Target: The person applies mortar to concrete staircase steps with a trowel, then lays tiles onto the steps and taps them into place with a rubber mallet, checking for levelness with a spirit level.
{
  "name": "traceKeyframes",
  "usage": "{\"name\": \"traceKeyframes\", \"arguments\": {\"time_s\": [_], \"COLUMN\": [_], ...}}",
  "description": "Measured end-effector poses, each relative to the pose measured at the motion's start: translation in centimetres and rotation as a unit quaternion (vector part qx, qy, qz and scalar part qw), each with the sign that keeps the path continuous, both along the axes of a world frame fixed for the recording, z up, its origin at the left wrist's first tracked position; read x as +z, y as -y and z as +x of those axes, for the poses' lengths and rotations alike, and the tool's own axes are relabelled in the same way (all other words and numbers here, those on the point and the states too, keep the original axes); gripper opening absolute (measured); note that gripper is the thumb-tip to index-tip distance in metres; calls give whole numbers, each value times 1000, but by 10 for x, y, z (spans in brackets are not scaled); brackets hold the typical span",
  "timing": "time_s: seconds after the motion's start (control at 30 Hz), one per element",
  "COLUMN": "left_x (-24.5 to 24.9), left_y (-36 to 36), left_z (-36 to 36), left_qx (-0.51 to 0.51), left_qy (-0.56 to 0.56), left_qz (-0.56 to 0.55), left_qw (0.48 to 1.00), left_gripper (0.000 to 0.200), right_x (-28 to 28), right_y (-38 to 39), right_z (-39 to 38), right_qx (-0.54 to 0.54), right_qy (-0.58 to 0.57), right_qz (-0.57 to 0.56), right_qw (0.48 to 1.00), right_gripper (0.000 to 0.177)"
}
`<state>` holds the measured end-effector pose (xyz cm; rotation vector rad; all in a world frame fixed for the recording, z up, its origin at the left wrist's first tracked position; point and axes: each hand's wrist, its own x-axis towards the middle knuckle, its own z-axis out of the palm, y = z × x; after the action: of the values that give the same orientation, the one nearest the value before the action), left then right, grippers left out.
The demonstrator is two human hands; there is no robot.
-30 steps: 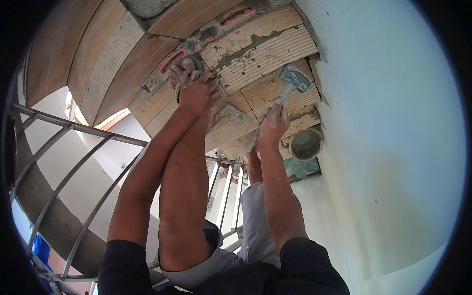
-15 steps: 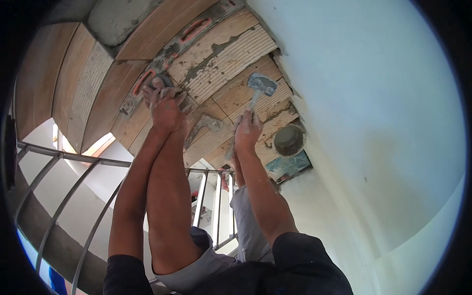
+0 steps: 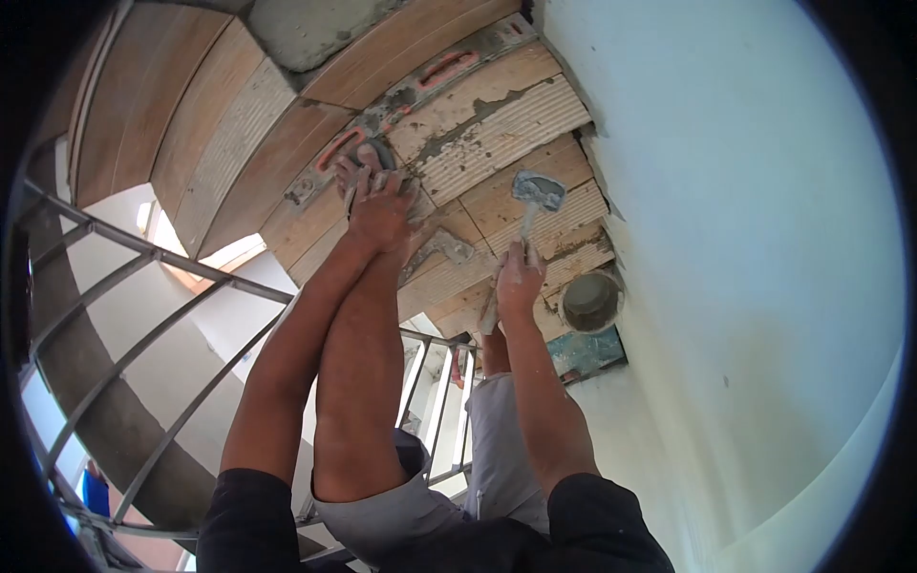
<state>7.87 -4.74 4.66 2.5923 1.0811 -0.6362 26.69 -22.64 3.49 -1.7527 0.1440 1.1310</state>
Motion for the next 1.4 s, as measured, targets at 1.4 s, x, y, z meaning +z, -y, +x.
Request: {"name": "traceKeyframes", "arguments": {"time_s": [1.4], "left_x": [362], "left_y": [9], "left_z": [119], "left_qx": [370], "left_qy": [506], "left_qz": [-102], "left_qw": [772], "left_gripper": [55], "right_x": [203], "right_y": [-230], "right_z": [-116], "right_qx": [640], "right_qy": [379], "right_qz": [118], "right_qw": [658], "right_gripper": [42]}}
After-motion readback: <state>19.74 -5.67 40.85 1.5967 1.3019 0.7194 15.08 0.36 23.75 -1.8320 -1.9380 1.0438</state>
